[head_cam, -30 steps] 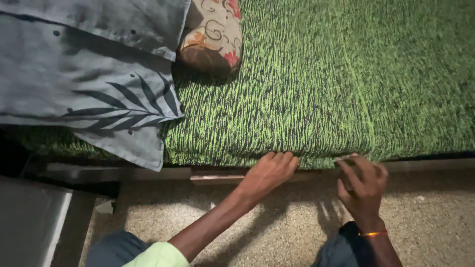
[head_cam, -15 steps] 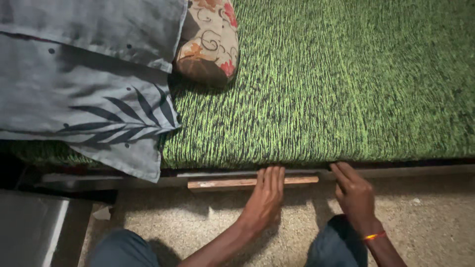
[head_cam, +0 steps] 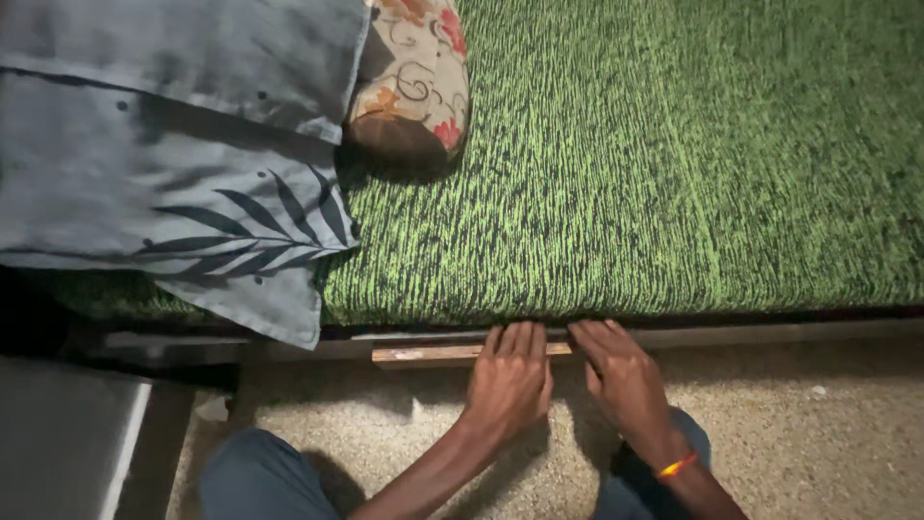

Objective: The person smooths a green patterned bedsheet on a bed, then tucks the edges under the mattress along the sides and corners. The person adjusts a pillow and continues tucking the sheet around the bed frame.

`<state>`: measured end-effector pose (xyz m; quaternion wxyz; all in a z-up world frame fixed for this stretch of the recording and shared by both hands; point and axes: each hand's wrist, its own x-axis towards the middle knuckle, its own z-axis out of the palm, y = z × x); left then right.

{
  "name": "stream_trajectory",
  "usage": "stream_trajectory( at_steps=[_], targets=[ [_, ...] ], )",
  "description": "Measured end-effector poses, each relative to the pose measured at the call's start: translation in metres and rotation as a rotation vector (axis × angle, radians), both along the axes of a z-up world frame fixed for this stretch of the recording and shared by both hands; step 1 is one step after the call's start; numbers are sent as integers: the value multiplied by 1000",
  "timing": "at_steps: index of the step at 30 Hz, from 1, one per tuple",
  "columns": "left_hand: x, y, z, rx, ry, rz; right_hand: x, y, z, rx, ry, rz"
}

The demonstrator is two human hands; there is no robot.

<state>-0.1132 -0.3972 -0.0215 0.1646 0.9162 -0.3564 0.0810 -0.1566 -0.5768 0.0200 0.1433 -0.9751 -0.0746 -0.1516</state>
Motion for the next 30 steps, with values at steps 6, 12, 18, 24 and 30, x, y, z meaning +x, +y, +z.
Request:
stream_trajectory(
  at_steps=[6,12,18,24,30],
  targets=[
    [4,-12,19,310,96,-51,18,7,-4,-32,88,-58],
    [8,0,24,107,148,-34,14,8,15,-22,9,1],
    [4,50,16,-56,38,32,-10,22,28,101,-66,-4],
    [-6,102,21,-94,16,75,1,44,23,126,-97,112],
    [27,98,17,163,-14,115,25,40,1,18,127,69]
  ],
)
